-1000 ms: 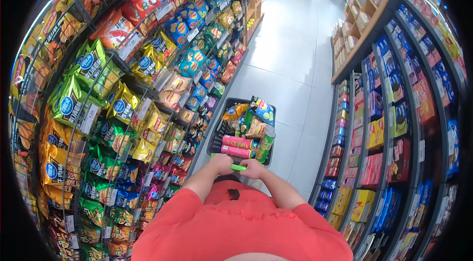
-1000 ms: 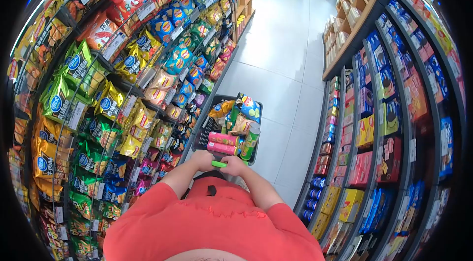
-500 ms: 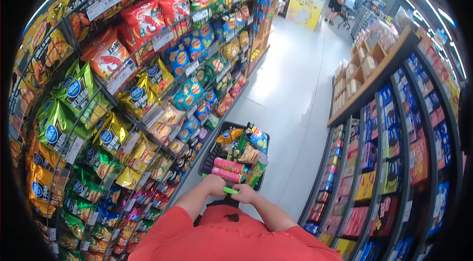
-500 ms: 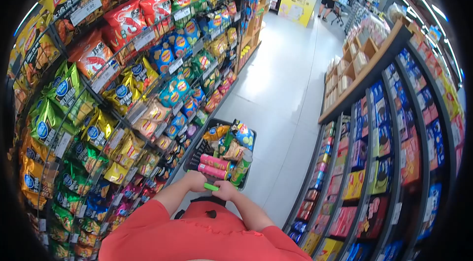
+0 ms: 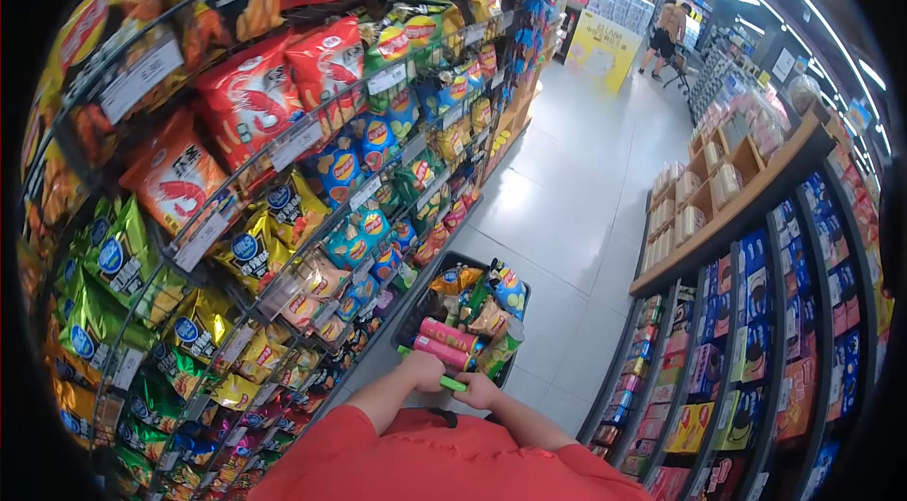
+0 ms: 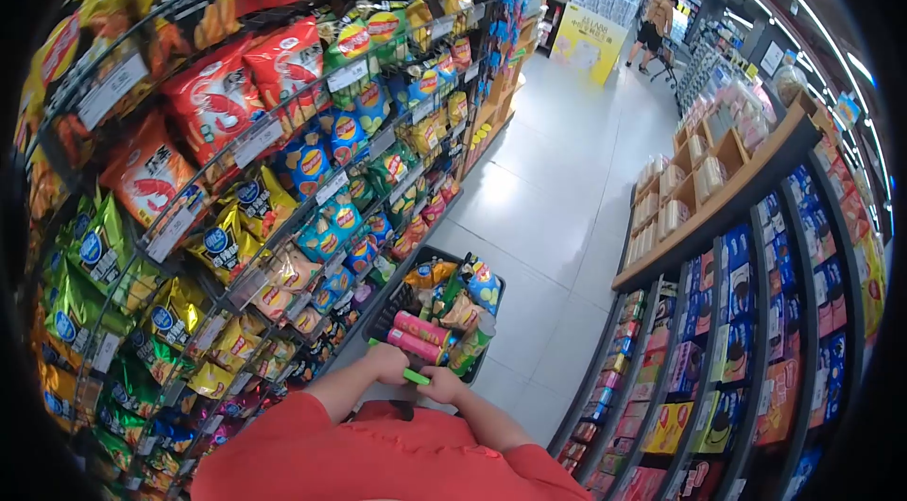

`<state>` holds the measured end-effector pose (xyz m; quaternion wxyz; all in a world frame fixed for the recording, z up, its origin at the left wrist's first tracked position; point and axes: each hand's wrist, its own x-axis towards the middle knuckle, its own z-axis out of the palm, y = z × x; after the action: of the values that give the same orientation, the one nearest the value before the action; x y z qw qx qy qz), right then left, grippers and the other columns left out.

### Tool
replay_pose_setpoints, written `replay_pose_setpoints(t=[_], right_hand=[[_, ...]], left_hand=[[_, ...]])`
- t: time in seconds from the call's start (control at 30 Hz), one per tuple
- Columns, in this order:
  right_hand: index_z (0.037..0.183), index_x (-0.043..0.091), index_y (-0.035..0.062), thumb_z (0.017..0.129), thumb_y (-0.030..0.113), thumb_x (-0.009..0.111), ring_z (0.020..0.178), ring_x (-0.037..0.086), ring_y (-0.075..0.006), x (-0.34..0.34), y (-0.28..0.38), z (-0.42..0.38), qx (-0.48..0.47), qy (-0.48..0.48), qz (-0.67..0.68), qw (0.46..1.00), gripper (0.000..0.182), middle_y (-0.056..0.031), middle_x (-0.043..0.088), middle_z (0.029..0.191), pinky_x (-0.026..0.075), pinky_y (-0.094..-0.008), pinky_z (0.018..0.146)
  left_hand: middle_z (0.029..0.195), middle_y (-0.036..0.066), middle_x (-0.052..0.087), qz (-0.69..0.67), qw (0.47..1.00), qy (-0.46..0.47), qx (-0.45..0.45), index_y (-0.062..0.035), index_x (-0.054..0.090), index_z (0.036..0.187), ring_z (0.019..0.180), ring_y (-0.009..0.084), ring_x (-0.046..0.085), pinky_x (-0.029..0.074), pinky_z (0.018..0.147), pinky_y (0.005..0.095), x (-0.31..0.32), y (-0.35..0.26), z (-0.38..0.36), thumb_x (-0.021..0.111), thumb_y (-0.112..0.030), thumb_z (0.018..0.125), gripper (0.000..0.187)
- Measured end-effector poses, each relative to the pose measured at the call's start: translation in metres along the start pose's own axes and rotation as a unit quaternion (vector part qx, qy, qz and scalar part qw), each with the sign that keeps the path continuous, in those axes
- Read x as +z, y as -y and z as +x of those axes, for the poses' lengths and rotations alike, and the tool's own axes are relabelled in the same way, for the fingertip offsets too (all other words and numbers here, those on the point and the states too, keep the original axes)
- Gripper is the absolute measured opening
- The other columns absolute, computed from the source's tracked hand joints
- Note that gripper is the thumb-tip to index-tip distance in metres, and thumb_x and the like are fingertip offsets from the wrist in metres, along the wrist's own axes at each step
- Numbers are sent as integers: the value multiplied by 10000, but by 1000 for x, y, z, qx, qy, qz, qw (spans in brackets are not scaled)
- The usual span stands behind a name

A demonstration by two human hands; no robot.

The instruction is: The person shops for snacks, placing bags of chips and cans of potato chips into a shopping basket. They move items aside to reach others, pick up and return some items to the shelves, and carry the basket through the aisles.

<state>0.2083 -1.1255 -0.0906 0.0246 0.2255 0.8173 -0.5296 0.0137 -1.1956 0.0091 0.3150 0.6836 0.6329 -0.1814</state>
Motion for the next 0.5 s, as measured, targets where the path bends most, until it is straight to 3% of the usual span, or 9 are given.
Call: replay_pose_setpoints(t=[0.2, 0.33, 0.4, 0.43, 0.5], right_hand=[[992, 664, 45, 783, 286, 712, 802, 659, -309, -36, -9, 35, -30, 32, 51, 998, 323, -177, 671, 867, 520, -390, 742], [1009, 660, 41, 855, 298, 711, 828, 664, -213, -71, -32, 65, -50, 146, 95, 983, 304, -126, 689, 895, 510, -345, 747], [1014, 666, 37, 896, 267, 691, 841, 651, -150, -99, -48, 80, -40, 201, 259, 944, 260, -66, 699, 911, 510, -316, 745], [1018, 678, 42, 914, 237, 679, 828, 645, -127, -113, -67, 91, -29, 171, 279, 945, 221, -28, 702, 893, 514, -305, 739], [1013, 700, 49, 856, 256, 725, 764, 657, -139, -178, -82, 113, -10, 60, 114, 992, 261, -57, 698, 821, 533, -327, 700]], left_hand=[[907, 143, 733, 16, 1000, 13, 8, -122, 759, 876, 853, 326, 712, 561, 765, 466, -27, 23, 41, 607, -393, 771, 328], [855, 134, 725, 6, 1000, 22, 12, -124, 751, 847, 830, 339, 705, 557, 740, 476, -36, 37, 74, 625, -406, 777, 317], [827, 135, 717, 20, 998, 51, 15, -130, 749, 832, 820, 344, 702, 556, 728, 479, -43, 36, 86, 635, -398, 778, 297], [827, 135, 717, 10, 998, 54, -2, -130, 749, 832, 820, 344, 702, 556, 728, 479, -51, 33, 91, 635, -398, 778, 297], [813, 137, 712, -20, 998, 47, -27, -130, 749, 824, 815, 347, 701, 555, 720, 480, -67, 29, 94, 640, -393, 772, 289]])
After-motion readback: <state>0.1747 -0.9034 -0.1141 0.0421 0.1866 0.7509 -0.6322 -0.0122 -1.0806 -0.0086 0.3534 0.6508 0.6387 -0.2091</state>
